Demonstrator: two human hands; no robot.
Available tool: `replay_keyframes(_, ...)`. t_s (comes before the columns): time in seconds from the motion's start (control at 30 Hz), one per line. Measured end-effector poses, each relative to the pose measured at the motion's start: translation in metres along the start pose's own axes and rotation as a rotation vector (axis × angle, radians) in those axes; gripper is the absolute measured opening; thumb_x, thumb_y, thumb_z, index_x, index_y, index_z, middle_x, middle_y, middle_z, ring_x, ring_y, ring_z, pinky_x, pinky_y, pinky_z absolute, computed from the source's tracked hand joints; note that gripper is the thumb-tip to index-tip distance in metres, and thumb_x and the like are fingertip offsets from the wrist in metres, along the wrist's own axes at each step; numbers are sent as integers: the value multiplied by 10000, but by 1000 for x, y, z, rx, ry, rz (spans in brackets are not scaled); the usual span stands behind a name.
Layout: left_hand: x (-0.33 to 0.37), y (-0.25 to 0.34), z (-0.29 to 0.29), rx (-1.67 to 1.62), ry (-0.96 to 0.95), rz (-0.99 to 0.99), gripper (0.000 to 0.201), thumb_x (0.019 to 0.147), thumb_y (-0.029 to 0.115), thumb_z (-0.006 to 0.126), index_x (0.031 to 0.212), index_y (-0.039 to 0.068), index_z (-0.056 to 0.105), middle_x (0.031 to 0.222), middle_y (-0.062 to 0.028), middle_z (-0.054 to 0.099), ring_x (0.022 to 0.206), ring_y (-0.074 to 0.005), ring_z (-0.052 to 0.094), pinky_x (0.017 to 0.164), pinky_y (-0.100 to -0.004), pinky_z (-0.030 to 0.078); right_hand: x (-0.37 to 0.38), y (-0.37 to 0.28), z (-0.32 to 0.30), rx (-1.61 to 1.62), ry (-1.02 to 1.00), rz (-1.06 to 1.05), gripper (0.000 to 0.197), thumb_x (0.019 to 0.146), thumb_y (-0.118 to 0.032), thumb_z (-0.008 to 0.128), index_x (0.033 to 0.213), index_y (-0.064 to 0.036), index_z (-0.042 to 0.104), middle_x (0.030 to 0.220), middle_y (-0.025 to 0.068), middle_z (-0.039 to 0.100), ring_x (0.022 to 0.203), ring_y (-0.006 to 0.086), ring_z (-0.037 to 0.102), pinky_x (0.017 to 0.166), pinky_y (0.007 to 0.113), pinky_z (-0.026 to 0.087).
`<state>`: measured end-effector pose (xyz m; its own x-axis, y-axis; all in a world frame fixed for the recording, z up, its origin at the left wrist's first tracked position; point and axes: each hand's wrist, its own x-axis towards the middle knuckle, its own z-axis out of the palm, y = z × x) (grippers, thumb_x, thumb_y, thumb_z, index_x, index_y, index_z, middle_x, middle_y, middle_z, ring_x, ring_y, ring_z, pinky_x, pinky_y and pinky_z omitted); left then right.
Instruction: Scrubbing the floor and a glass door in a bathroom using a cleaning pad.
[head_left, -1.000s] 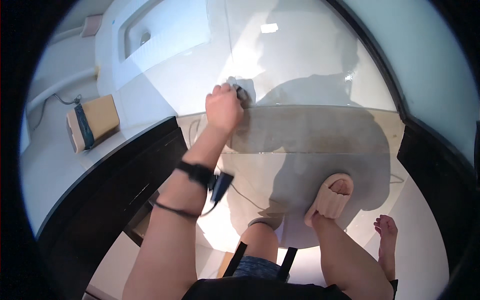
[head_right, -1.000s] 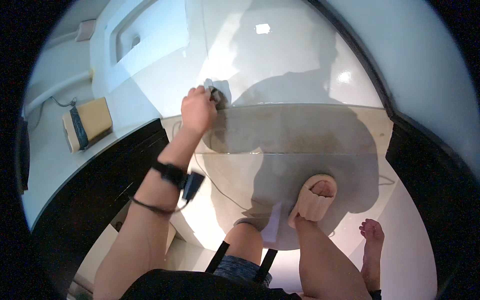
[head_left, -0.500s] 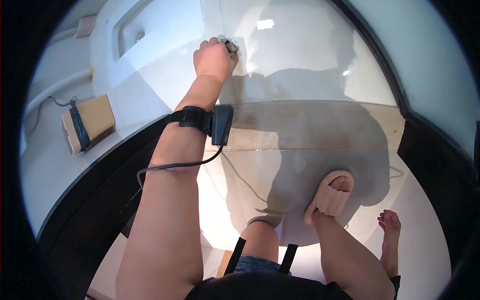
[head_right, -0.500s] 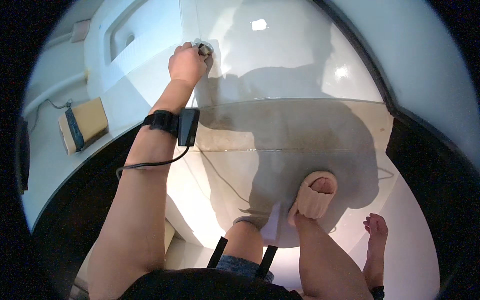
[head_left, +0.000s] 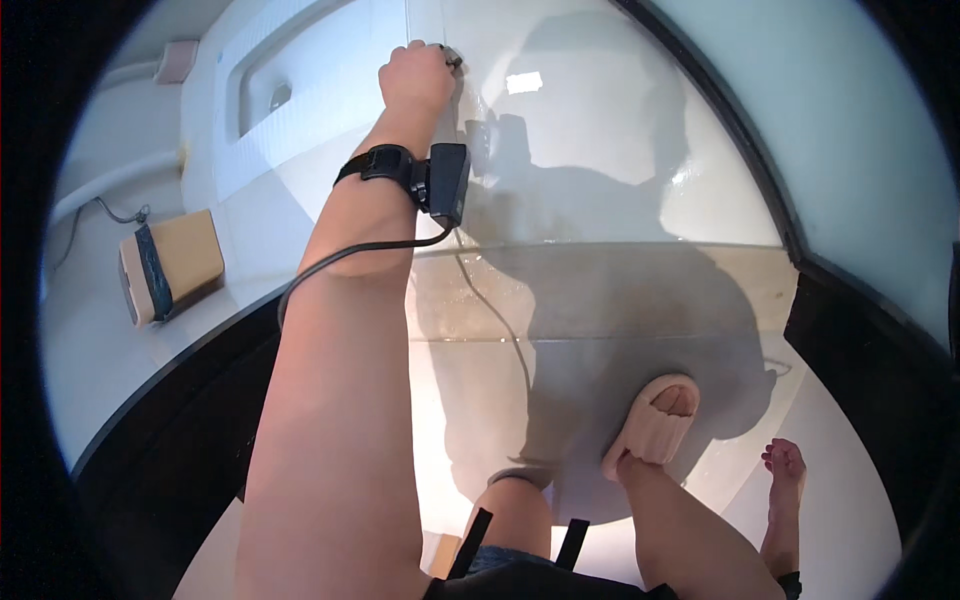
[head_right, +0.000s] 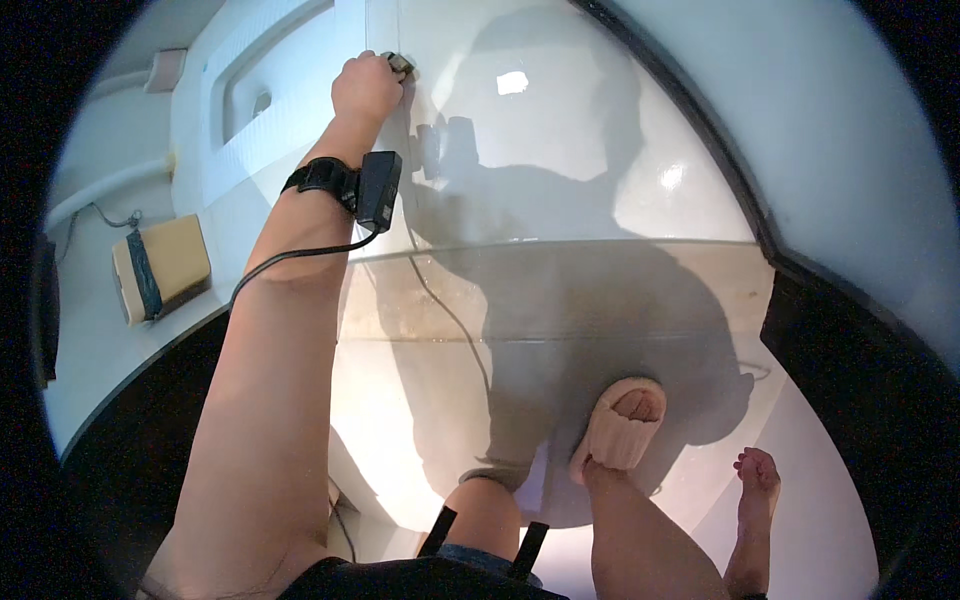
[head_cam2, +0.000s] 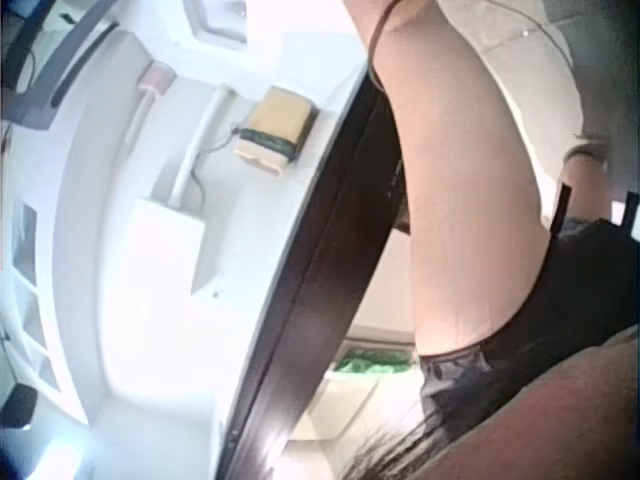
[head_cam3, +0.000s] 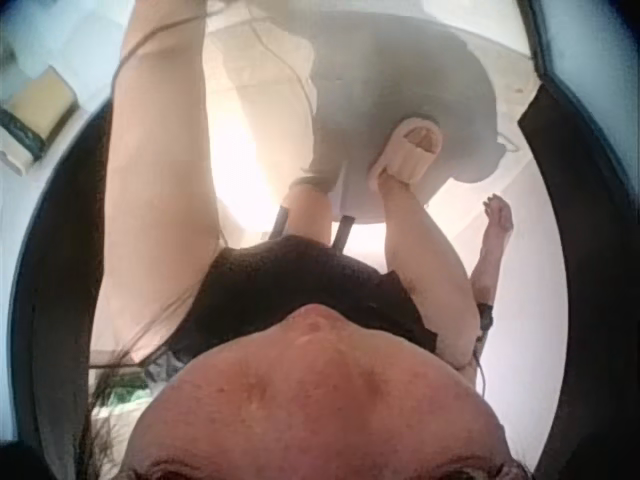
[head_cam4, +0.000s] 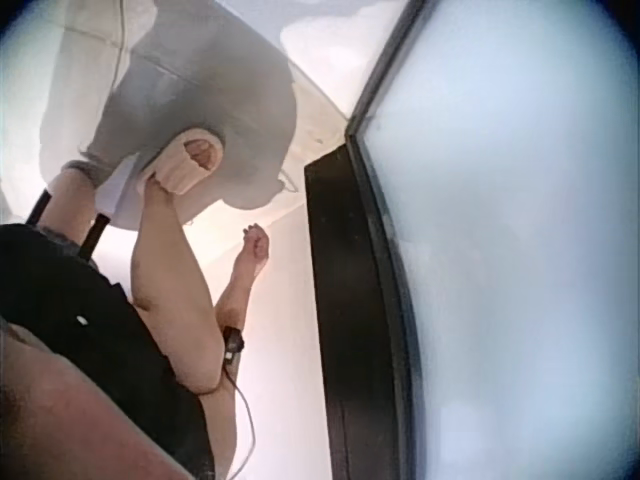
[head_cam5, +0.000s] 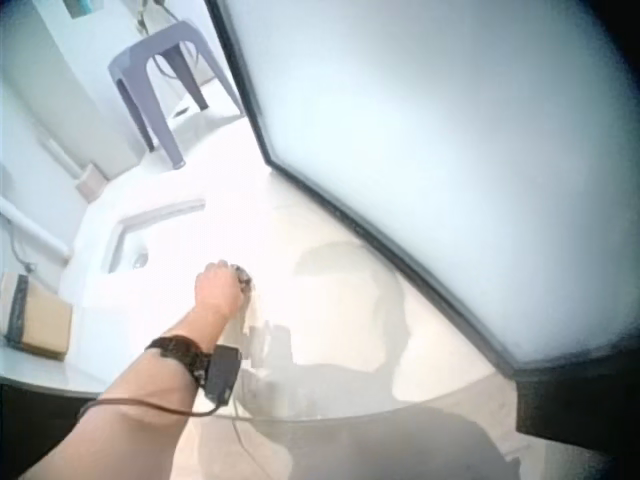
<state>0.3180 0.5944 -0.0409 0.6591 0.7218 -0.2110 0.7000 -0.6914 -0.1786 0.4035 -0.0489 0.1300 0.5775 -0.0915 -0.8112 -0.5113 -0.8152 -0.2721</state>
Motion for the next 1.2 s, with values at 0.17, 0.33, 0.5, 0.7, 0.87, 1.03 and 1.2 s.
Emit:
replay_keyframes(0.17, -83, 12, 16, -12, -65, 183, 201, 751, 190, 559, 863, 42, 634, 943, -95, 572, 931, -266, 540, 735, -415, 462, -11, 20, -6, -3, -88, -73, 181, 863, -162, 563, 994, -37, 577, 854, 44, 587, 775, 138, 560, 714, 268, 444)
replay_keyframes(0.33, -124, 13, 23, -212, -31, 145, 186, 748, 170, 577, 862, 24, 600, 929, -136, 557, 892, -305, 547, 730, -432, 467, -14, 33, -12, -33, -21, 74, 172, 861, -149, 555, 981, -27, 574, 839, 43, 584, 748, 133, 559, 692, 268, 452)
replay_keyframes(0.5, 21, 2, 1, -17, 86, 6, 290, 799, 308, 552, 879, 49, 656, 954, -127, 595, 915, -315, 564, 746, -432, 490, -14, 38, -29, -129, 17, -13, 156, 858, -137, 554, 956, -19, 576, 828, 46, 573, 737, 131, 538, 688, 270, 452)
replay_keyframes(0.7, 12, -9, 14, 32, 92, 119, 212, 775, 242, 581, 870, 65, 650, 955, -87, 586, 915, -275, 559, 738, -413, 478, -15, 31, -22, -52, 30, 64, 160, 841, -112, 566, 962, -8, 577, 818, 35, 565, 741, 120, 522, 687, 260, 448)
replay_keyframes(0.87, -134, -53, 33, -166, -139, 331, 276, 729, 166, 588, 985, 63, 579, 899, -119, 566, 874, -294, 544, 744, -404, 457, -12, 53, -5, -109, -73, -91, 154, 839, -58, 553, 981, -1, 574, 822, 48, 589, 759, 131, 553, 728, 262, 460)
replay_keyframes(1.03, -181, -65, 33, -295, -115, 586, 262, 647, 125, 626, 900, 58, 612, 875, -73, 565, 857, -268, 549, 732, -379, 466, -9, 67, -2, -49, -99, 29, 152, 838, -80, 564, 976, -18, 580, 813, 35, 583, 746, 125, 546, 691, 254, 449)
replay_keyframes(1.2, -153, 24, 9, -404, -101, 940, 130, 647, 165, 614, 733, 69, 608, 932, -45, 558, 841, -237, 515, 757, -336, 433, -16, 70, -11, -16, -67, 102, 152, 838, -74, 549, 979, -27, 578, 795, 27, 562, 751, 130, 534, 694, 264, 438)
